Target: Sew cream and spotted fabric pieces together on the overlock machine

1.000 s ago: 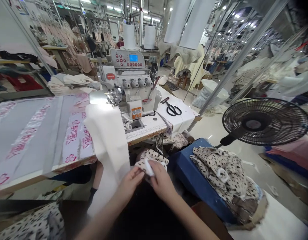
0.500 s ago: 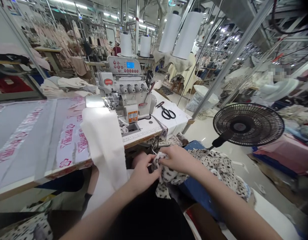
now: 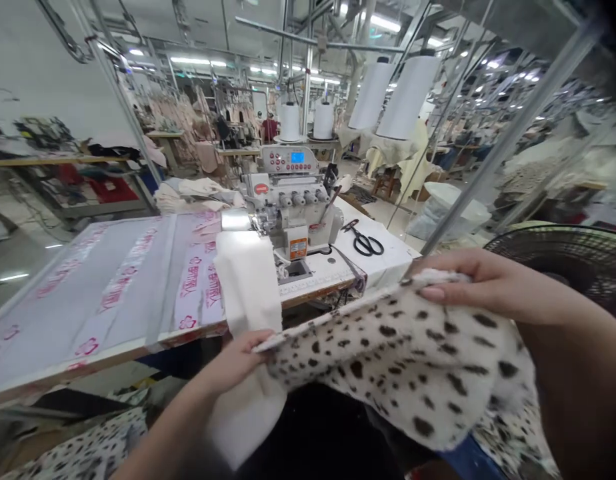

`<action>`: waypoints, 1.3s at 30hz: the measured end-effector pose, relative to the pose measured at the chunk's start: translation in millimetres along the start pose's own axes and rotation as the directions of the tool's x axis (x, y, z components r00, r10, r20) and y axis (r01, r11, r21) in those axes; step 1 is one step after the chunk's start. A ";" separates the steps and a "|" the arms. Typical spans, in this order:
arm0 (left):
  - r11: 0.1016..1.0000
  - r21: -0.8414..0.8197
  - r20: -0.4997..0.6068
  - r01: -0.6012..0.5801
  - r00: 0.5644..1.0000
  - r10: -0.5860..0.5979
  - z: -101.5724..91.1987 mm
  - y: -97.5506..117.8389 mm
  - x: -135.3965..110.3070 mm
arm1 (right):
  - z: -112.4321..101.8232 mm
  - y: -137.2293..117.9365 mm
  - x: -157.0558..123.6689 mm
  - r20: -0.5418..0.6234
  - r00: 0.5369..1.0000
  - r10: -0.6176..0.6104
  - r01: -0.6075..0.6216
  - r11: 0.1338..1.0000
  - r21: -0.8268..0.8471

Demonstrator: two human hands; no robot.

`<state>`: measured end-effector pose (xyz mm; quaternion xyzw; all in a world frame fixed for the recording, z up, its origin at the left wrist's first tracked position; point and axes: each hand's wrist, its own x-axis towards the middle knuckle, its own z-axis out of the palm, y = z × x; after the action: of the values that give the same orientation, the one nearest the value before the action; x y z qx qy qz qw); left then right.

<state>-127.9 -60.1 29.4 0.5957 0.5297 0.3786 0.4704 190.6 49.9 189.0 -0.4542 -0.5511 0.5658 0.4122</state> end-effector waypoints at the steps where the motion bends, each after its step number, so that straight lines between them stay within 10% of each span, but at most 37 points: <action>1: 0.998 -0.067 -0.054 0.017 0.998 -0.021 -17.5 2.5 -10.7 | 3.1 4.7 0.8 0.203 0.978 0.055 -0.042 0.997 -0.070; 4: 0.936 -0.348 -0.334 -0.042 0.939 -0.082 -75.8 26.0 -28.3 | 30.8 31.8 6.0 0.515 0.855 0.061 -0.053 0.998 -0.030; 8: 0.963 -0.167 -0.752 -0.209 0.659 0.013 -136.5 79.3 -4.0 | 89.8 85.5 6.6 0.729 0.684 0.006 -0.131 0.985 0.115; 9: 0.988 -0.033 -0.741 -0.151 0.667 0.077 -143.7 88.7 10.1 | 104.6 101.8 4.4 0.782 0.622 0.019 -0.163 0.981 0.106; 12: 0.934 0.356 -0.473 0.032 0.868 0.151 -146.5 94.8 59.0 | 140.0 155.7 -1.3 0.892 0.443 0.088 -0.259 0.965 0.033; 13: 0.904 0.426 -0.405 0.034 0.901 0.157 -143.2 90.8 73.7 | 147.4 172.5 -0.7 0.887 0.448 0.114 -0.234 0.972 -0.007; 17: 0.820 0.570 -0.294 -0.063 0.916 0.274 -127.3 73.0 101.5 | 156.8 204.1 20.6 0.614 0.788 -0.046 0.213 0.956 -0.200; 19: 0.787 0.608 -0.239 -0.105 0.921 0.308 -122.4 73.2 98.7 | 159.0 194.7 37.9 0.483 0.847 -0.222 0.353 0.915 -0.197; 26: 0.753 0.655 -0.210 -0.066 0.941 0.265 -115.0 86.5 106.6 | 197.9 154.5 79.6 0.476 0.850 -0.225 0.277 0.960 -0.040; 31: 0.767 0.636 -0.342 0.082 0.922 0.184 -116.8 72.5 126.8 | 196.4 155.3 90.4 0.359 0.823 -0.441 0.538 0.809 -0.238; 39: 0.660 0.749 -0.247 0.052 0.947 0.205 -115.2 71.9 113.8 | 208.2 172.6 72.2 0.613 0.721 -0.322 0.354 0.932 0.073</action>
<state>-200.2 70.9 124.4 0.6907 0.6789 0.2362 0.0787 -23.0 58.7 8.2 -0.1467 -0.7422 0.5840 0.2944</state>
